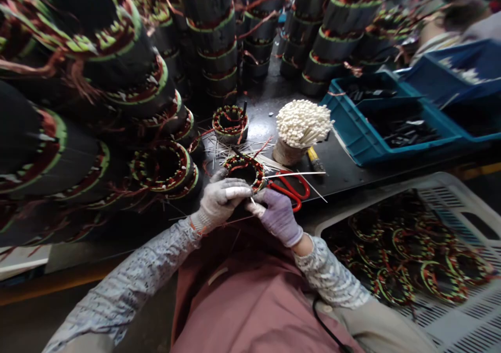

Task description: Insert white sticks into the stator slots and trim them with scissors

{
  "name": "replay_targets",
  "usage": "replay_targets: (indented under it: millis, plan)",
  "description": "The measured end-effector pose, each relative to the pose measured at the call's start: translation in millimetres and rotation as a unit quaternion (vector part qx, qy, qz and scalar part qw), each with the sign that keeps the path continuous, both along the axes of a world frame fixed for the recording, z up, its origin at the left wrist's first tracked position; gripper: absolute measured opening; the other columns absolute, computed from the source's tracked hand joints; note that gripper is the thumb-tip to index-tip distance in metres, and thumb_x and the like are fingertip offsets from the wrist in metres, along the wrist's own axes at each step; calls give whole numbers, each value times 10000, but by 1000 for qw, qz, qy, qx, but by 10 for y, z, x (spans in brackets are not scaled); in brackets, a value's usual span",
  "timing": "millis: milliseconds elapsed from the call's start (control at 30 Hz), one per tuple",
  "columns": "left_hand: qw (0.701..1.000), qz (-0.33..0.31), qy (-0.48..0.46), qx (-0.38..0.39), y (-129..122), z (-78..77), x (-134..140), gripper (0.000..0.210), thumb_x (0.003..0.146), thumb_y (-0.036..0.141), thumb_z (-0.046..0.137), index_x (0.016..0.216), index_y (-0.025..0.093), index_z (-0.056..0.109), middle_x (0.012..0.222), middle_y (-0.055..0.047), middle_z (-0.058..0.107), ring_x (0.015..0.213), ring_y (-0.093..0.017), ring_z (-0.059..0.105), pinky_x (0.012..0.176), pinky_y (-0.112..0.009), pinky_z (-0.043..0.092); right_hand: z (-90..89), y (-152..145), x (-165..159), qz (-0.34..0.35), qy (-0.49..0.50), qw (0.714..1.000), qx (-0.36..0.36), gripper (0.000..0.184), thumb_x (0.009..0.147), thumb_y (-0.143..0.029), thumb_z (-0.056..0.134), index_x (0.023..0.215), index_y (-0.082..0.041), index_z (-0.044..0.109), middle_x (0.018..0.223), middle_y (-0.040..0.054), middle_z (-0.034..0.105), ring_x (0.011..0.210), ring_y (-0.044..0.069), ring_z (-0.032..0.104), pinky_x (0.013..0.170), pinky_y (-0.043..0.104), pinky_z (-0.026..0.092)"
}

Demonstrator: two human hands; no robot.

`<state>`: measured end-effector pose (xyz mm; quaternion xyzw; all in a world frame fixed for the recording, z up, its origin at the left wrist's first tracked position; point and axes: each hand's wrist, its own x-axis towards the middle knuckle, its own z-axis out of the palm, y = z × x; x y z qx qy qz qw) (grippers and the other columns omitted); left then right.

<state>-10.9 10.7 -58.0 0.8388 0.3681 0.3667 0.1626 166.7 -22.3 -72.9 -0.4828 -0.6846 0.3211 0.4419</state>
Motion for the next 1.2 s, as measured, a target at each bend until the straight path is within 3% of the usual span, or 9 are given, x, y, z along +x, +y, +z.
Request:
replay_targets:
  millis: [233,433,600,800,933,1000,1133,1200]
  plan:
    - [1000,-7,-12,5,-4,-7,-14,134,880,209,570,862,238,699,887,-11,754,881,-138,696,1011,-403,400,51,30,-13,-16,-83,996,-8,154,765,-308,697,663,-199,660,659,33,670,618,163,612,599,279,471]
    - [1000,3,1,-23,-3,-8,-20,180,900,259,535,842,249,705,871,-8,755,881,-142,696,1009,-401,401,61,36,1,5,-38,999,-4,118,782,-277,682,689,-205,667,679,15,676,620,138,609,610,252,469]
    - [1000,-2,-2,-7,17,-2,-15,192,905,270,522,841,248,701,867,-2,755,883,-139,696,977,-385,427,-8,88,-25,-3,-127,992,-27,135,728,-290,718,637,-204,667,632,19,666,584,157,597,568,268,438]
    - [1000,3,-8,5,12,4,-5,157,885,211,554,833,241,699,862,-4,755,849,-127,700,959,-366,428,46,-11,9,14,-70,997,-5,135,783,-289,683,685,-197,669,679,19,676,620,138,606,609,249,448]
    - [1000,10,7,3,15,-12,-19,170,884,208,541,850,243,704,906,-16,751,882,-136,695,957,-381,432,8,118,-30,19,-124,992,-32,225,796,-379,661,662,-198,661,648,26,672,596,154,597,575,263,423]
    - [1000,11,9,-1,21,-16,-23,170,883,215,544,835,242,705,899,-14,752,878,-136,696,951,-380,440,-17,181,-59,20,-159,987,-3,241,829,-394,619,709,-191,669,686,45,684,624,162,601,583,266,414]
    - [1000,6,9,9,27,-17,-10,151,872,216,558,832,233,703,869,-3,755,825,-129,704,916,-359,464,27,152,-65,-2,-247,961,125,293,916,-342,473,773,-166,659,736,89,664,660,164,576,572,276,364]
    - [1000,19,9,10,28,-11,2,127,864,222,581,840,235,705,859,6,755,796,-127,705,930,-360,457,73,37,-5,49,-260,947,185,324,930,-288,412,721,-169,629,663,67,620,596,146,536,530,279,326]
